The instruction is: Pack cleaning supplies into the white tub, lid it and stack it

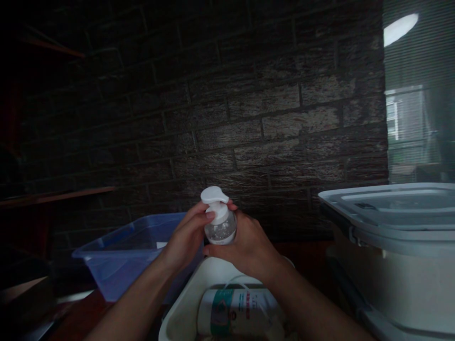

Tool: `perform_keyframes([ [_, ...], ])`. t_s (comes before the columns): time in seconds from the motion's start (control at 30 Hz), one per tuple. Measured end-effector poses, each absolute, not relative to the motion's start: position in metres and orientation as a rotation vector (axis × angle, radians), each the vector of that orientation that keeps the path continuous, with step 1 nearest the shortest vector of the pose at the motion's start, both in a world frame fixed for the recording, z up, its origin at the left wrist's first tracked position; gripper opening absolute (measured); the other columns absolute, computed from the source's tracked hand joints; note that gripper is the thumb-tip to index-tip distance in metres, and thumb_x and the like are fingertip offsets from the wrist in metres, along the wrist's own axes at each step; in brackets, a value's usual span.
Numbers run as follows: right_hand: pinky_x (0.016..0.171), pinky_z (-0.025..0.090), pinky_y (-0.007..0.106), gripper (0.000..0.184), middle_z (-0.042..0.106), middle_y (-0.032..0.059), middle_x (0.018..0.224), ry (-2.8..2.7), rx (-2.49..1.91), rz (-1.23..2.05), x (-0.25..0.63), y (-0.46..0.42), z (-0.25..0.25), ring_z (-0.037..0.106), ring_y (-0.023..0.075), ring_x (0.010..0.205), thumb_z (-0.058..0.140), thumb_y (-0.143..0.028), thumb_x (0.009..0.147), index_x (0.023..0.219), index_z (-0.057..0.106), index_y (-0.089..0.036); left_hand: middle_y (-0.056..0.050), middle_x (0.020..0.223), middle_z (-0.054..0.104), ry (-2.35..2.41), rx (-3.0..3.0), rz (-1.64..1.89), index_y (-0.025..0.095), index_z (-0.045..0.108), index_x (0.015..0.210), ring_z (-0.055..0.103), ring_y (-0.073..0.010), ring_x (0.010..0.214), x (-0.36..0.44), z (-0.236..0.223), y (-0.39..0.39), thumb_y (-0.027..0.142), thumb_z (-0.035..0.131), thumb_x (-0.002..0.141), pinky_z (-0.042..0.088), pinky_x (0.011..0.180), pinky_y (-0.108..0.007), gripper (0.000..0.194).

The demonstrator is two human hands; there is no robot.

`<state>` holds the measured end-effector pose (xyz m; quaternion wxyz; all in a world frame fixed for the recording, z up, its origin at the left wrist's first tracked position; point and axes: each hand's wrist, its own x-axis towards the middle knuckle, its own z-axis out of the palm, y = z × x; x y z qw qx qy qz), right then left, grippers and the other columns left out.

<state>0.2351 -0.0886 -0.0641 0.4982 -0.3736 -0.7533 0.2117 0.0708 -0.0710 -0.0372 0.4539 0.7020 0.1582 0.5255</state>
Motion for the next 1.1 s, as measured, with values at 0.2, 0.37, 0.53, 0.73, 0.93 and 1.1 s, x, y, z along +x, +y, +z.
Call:
perform_keyframes([
  [0.2, 0.077, 0.054, 0.032, 0.05, 0.075, -0.0012, 0.105, -1.828, -0.884, 0.568, 0.234, -0.088, -0.065, 0.072, 0.0235, 0.095, 0.088, -0.042, 0.071, 0.115, 0.067, -0.026, -0.004, 0.119, 0.077, 0.382, 1.692, 1.311, 0.023, 0.076, 0.117, 0.065, -0.0248, 0.119, 0.073, -0.036, -0.073, 0.026, 0.064, 0.093, 0.043, 0.104, -0.032, 0.027],
  [0.37, 0.082, 0.055, 0.034, 0.059, 0.075, 0.0004, 0.112, -1.783, -0.86, 0.565, 0.233, -0.09, -0.064, 0.071, 0.0248, 0.1, 0.09, -0.043, 0.069, 0.122, 0.067, -0.027, -0.006, 0.117, 0.077, 0.338, 1.632, 1.349, 0.02, 0.075, 0.118, 0.068, -0.0227, 0.114, 0.073, -0.033, -0.073, 0.026, 0.064, 0.093, 0.048, 0.099, -0.029, 0.027],
  [0.53, 0.077, 0.054, 0.032, 0.05, 0.076, 0.0022, 0.11, -1.766, -0.796, 0.663, 0.232, -0.087, -0.063, 0.071, 0.0233, 0.094, 0.083, -0.041, 0.078, 0.122, 0.068, -0.024, -0.011, 0.112, 0.078, 0.305, 1.502, 1.485, 0.016, 0.069, 0.117, 0.072, -0.0218, 0.103, 0.076, -0.028, -0.071, 0.031, 0.063, 0.096, 0.054, 0.09, -0.03, 0.027],
  [0.73, 0.066, 0.051, 0.028, 0.045, 0.076, 0.0016, 0.102, -1.728, -0.822, 0.651, 0.23, -0.089, -0.063, 0.071, 0.0208, 0.085, 0.082, -0.045, 0.08, 0.118, 0.068, -0.023, -0.012, 0.113, 0.077, 0.313, 1.435, 1.634, 0.019, 0.066, 0.119, 0.073, -0.023, 0.097, 0.081, -0.031, -0.062, 0.043, 0.059, 0.099, 0.059, 0.083, -0.035, 0.032],
  [0.93, 0.071, 0.052, 0.03, 0.062, 0.074, 0.0026, 0.109, -1.654, -0.827, 0.508, 0.23, -0.094, -0.061, 0.071, 0.0223, 0.093, 0.091, -0.048, 0.067, 0.118, 0.065, -0.024, -0.006, 0.115, 0.074, 0.402, 1.656, 1.643, 0.024, 0.067, 0.122, 0.07, -0.0181, 0.099, 0.079, -0.035, -0.06, 0.041, 0.071, 0.093, 0.056, 0.084, -0.027, 0.034],
  [1.1, 0.078, 0.054, 0.032, 0.061, 0.073, 0.0027, 0.11, -1.685, -0.822, 0.495, 0.233, -0.091, -0.061, 0.07, 0.0228, 0.097, 0.093, -0.045, 0.064, 0.114, 0.065, -0.023, -0.006, 0.109, 0.075, 0.421, 1.665, 1.633, 0.023, 0.068, 0.123, 0.071, -0.018, 0.095, 0.082, -0.039, -0.059, 0.037, 0.074, 0.091, 0.055, 0.084, -0.028, 0.036],
])
